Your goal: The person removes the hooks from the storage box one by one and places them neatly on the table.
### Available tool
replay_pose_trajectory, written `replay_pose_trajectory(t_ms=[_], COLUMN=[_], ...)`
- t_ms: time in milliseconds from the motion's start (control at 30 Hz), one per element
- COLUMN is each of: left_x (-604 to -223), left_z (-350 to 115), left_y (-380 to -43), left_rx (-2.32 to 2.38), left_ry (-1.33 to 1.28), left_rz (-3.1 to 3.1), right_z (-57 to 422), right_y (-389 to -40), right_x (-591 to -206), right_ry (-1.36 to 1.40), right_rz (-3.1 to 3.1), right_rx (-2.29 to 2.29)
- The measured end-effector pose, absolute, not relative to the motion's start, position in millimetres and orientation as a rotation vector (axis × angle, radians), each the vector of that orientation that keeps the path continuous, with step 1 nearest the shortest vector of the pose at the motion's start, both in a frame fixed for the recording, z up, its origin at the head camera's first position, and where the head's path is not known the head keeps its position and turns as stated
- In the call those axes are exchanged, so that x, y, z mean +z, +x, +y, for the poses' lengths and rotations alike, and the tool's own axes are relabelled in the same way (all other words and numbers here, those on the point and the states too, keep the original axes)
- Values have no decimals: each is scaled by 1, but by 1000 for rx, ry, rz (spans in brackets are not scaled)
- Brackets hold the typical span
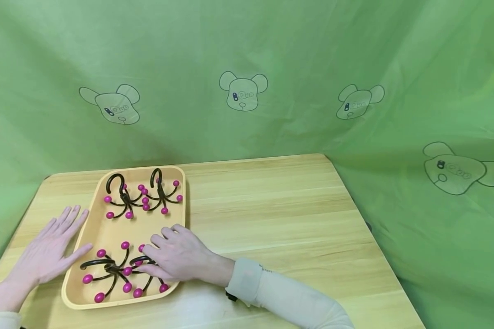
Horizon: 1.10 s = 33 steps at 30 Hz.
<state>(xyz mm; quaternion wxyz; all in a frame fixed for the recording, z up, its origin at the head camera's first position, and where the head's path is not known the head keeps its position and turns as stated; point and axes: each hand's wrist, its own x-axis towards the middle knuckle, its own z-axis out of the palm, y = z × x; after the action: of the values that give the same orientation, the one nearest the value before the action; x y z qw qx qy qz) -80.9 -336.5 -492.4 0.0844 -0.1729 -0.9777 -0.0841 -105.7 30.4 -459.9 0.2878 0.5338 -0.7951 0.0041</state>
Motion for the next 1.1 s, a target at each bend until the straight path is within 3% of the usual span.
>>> replay_pose_trajectory(t_ms=[1100], left_x=[-491], left_z=[-337], left_y=[-82], left_rx=[-246], left_ry=[-506], left_rz=[-2925], right_z=[25], right_y=[-114], right_x=[-439], right_ry=[1498], right_rz=[-2150], right_rx=[76])
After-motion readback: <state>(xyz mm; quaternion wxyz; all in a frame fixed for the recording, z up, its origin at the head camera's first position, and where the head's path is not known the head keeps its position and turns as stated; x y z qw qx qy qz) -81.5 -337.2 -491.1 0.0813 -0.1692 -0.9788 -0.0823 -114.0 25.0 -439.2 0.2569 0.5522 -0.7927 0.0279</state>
